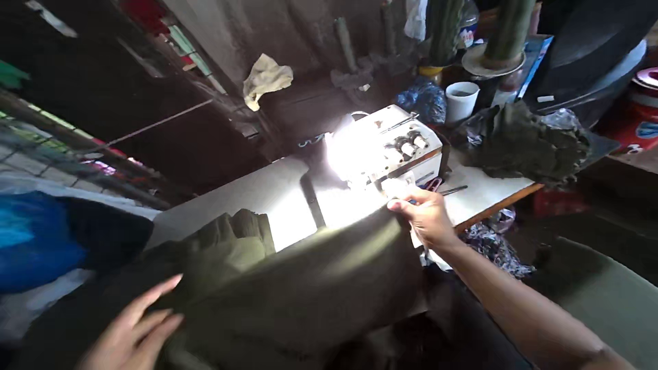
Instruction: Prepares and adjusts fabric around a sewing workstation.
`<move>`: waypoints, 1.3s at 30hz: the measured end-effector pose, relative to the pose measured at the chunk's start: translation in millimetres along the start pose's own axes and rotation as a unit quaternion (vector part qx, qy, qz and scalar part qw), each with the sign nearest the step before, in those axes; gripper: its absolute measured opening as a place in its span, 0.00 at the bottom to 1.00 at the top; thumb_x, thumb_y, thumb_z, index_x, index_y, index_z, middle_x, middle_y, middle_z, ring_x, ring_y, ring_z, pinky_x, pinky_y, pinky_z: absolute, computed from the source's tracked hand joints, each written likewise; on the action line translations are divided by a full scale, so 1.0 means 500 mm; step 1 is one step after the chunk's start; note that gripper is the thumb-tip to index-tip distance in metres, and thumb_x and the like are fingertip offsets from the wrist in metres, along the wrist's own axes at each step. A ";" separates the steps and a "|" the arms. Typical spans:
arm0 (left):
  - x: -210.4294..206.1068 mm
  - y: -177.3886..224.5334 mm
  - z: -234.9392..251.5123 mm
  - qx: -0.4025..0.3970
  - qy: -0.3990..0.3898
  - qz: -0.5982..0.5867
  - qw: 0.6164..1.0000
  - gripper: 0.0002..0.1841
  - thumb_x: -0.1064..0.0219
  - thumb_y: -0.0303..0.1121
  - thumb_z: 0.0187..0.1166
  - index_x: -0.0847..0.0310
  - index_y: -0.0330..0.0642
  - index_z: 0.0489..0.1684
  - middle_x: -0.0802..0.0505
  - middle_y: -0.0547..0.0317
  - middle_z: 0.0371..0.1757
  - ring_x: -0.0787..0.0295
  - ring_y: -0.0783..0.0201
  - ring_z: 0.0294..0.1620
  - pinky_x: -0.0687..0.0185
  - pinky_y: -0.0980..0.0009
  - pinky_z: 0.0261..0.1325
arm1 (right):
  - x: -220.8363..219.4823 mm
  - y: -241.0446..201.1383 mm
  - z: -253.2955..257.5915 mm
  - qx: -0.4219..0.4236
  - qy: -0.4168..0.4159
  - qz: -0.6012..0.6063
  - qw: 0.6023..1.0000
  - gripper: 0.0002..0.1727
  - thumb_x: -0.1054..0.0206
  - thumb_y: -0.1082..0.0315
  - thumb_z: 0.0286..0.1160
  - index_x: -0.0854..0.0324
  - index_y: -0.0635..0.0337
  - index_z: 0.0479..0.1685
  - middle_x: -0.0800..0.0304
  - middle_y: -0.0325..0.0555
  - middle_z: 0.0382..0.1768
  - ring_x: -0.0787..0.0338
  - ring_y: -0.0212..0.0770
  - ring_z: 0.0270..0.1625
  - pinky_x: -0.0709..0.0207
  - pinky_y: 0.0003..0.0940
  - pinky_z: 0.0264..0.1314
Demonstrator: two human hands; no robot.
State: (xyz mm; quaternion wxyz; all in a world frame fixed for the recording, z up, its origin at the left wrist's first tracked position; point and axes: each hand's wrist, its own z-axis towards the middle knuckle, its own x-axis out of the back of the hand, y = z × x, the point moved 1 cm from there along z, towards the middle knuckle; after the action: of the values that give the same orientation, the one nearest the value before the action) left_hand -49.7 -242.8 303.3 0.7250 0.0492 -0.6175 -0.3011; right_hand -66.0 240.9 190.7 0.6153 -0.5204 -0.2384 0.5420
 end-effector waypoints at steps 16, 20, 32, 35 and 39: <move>-0.528 0.362 0.199 -0.161 0.074 0.174 0.969 0.15 0.37 0.37 0.81 0.08 0.44 0.55 0.06 0.43 0.56 0.10 0.39 0.61 0.20 0.37 0.63 | -0.039 0.072 0.014 0.053 0.049 -0.380 0.922 0.24 0.20 0.57 0.60 0.12 0.64 0.52 0.16 0.53 0.54 0.14 0.39 0.45 0.17 0.35 0.46; -0.515 0.366 0.215 -0.152 0.033 0.166 0.974 0.16 0.38 0.39 0.82 0.08 0.46 0.59 0.06 0.42 0.57 0.11 0.37 0.62 0.21 0.35 0.62 | -0.047 0.089 0.025 0.024 0.061 -0.383 0.921 0.23 0.18 0.58 0.58 0.12 0.69 0.45 0.15 0.57 0.49 0.14 0.47 0.47 0.18 0.45 0.50; -0.524 0.181 0.075 -0.104 0.303 -0.029 0.947 0.20 0.34 0.33 0.78 0.13 0.30 0.63 0.17 0.33 0.76 0.29 0.38 0.85 0.36 0.50 0.89 | 0.037 0.158 -0.213 -0.221 -0.186 -0.128 0.949 0.15 0.33 0.55 0.81 0.11 0.58 0.47 0.07 0.39 0.38 0.08 0.30 0.43 0.13 0.33 0.53; -0.500 0.043 -0.068 -0.024 0.402 0.039 0.915 0.23 0.37 0.40 0.80 0.19 0.36 0.70 0.27 0.39 0.84 0.46 0.43 0.92 0.52 0.51 0.94 | 0.078 0.204 -0.280 -0.225 -0.196 -0.109 0.948 0.13 0.31 0.57 0.81 0.09 0.56 0.36 0.07 0.38 0.32 0.09 0.30 0.38 0.14 0.34 0.46; -0.530 -0.082 -0.204 0.192 0.427 -0.096 0.878 0.45 0.29 0.41 0.77 0.50 0.20 0.86 0.40 0.23 0.87 0.44 0.46 0.89 0.40 0.59 0.86 | 0.072 0.209 -0.272 -0.175 -0.154 -0.165 0.958 0.14 0.30 0.57 0.79 0.09 0.53 0.29 0.09 0.33 0.28 0.12 0.27 0.34 0.17 0.31 0.42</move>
State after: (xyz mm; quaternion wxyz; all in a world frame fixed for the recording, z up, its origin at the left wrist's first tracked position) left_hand 14.4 -175.2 32.0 0.8624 0.3700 -0.2854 -0.1945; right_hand 17.7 208.3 40.0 0.5515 -0.4837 -0.5037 0.4563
